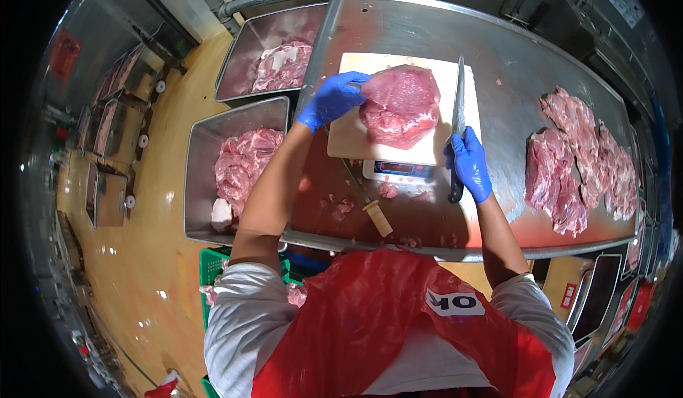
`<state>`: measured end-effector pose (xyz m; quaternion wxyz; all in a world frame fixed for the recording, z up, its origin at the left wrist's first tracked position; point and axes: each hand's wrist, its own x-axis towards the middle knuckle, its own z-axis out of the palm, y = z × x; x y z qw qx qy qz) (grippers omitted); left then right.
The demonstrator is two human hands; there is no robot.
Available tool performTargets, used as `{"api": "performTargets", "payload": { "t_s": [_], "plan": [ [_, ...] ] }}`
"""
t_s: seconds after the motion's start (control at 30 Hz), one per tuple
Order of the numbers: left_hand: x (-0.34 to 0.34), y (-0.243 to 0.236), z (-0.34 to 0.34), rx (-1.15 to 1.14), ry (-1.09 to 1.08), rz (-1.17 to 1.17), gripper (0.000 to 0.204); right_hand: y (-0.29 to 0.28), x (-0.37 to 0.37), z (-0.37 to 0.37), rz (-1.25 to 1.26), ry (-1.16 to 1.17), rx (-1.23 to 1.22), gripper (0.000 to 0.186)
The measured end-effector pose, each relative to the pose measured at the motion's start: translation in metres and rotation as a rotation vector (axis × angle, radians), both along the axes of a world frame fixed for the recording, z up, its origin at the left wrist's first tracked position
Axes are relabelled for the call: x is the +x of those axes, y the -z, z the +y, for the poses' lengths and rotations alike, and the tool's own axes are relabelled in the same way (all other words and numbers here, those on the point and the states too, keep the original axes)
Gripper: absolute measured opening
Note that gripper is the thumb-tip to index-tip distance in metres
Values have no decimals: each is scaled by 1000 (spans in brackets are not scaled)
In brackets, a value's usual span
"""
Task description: The person cuts large pieces of raw meat on a white cutting board using a knife, removes fat and trims edges, and places trimmed pieces into metal trays and green crates. The person also wipes the stainless steel table with a cloth between cuts.
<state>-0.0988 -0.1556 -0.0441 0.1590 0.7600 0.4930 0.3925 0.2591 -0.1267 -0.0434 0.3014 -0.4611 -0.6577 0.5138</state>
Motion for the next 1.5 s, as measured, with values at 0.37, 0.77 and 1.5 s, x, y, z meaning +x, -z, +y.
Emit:
{"api": "performTargets", "payload": {
  "t_s": [0.37, 0.77, 1.5],
  "plan": [
    [39, 43, -10, 222, -464, -211, 14, -35, -99, -7, -481, -279, 493, 22],
    [8, 54, -50, 348, -506, -207, 7, -19, -125, -6, -701, -590, 719, 26],
    [54, 62, -6, -304, -472, -1141, 7, -54, -145, -7, -634, -386, 612, 20]
  ]
}}
